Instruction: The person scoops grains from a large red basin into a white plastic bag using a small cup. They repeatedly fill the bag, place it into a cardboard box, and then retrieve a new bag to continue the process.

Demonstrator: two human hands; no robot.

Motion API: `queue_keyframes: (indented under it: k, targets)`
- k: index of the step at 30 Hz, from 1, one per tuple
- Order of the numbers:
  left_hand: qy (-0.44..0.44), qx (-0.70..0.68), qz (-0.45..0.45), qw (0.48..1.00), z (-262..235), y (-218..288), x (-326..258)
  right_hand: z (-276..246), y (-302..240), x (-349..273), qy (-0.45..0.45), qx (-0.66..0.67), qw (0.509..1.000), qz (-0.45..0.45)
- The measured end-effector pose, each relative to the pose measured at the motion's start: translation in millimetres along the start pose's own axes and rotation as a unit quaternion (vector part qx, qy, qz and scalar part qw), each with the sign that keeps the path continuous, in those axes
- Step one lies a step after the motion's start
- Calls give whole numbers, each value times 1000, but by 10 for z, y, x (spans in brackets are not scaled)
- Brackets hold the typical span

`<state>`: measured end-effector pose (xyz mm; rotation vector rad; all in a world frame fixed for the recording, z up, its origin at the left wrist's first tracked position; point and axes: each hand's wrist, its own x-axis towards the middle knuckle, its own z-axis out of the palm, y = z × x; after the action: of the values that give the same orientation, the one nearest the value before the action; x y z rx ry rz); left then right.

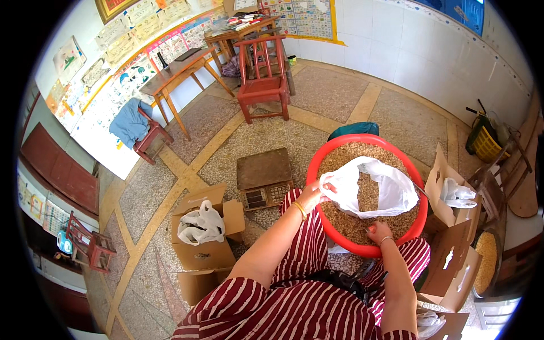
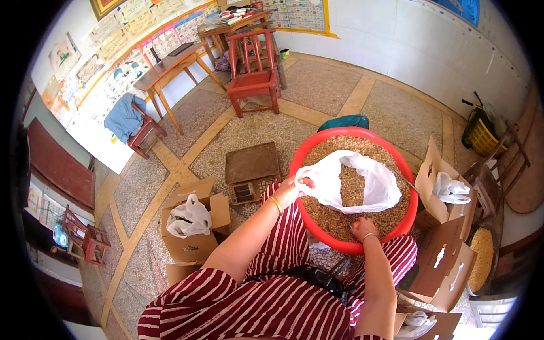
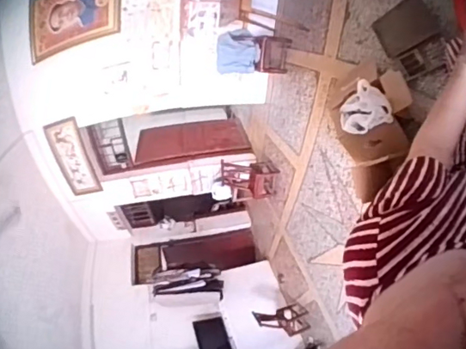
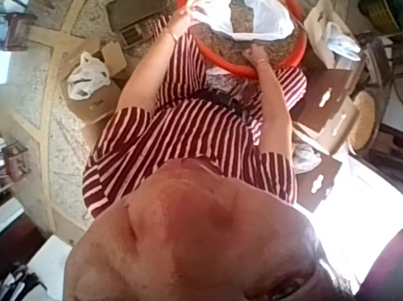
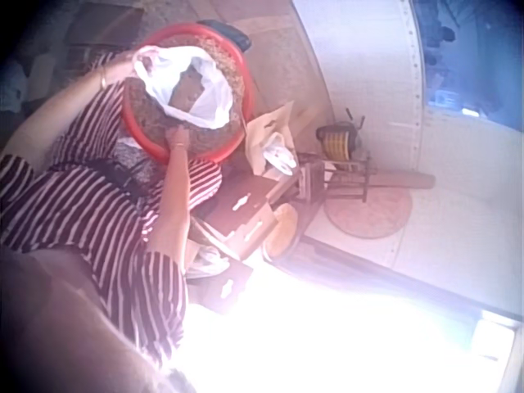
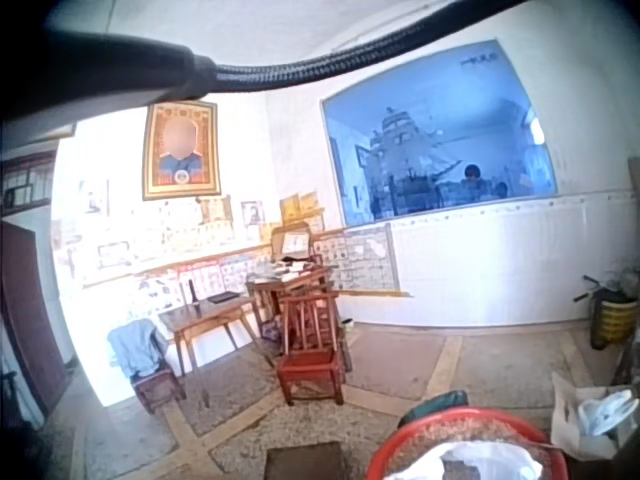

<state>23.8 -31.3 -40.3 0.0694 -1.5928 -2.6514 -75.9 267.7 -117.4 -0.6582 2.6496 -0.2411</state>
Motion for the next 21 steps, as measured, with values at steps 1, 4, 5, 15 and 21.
queue_keyframes:
  k: [1, 4, 5, 15, 21]
  targets:
    - [-7, 2, 3, 1000, -2, 0, 1, 49, 39, 24, -5, 9, 1000, -18]
    - [-1, 4, 3, 1000, 0, 19, -17, 160, 155, 88, -39, 109, 992, -47]
    - [-7, -7, 5, 1000, -20, 14, 0, 231, 204, 137, -33, 165, 985, -38]
    - [119, -26, -36, 992, -8, -60, 153, -55, 190, -73, -95, 596, 797, 29]
    - [6, -5, 14, 1000, 1, 28, 29, -677, -30, -500, -121, 637, 756, 93]
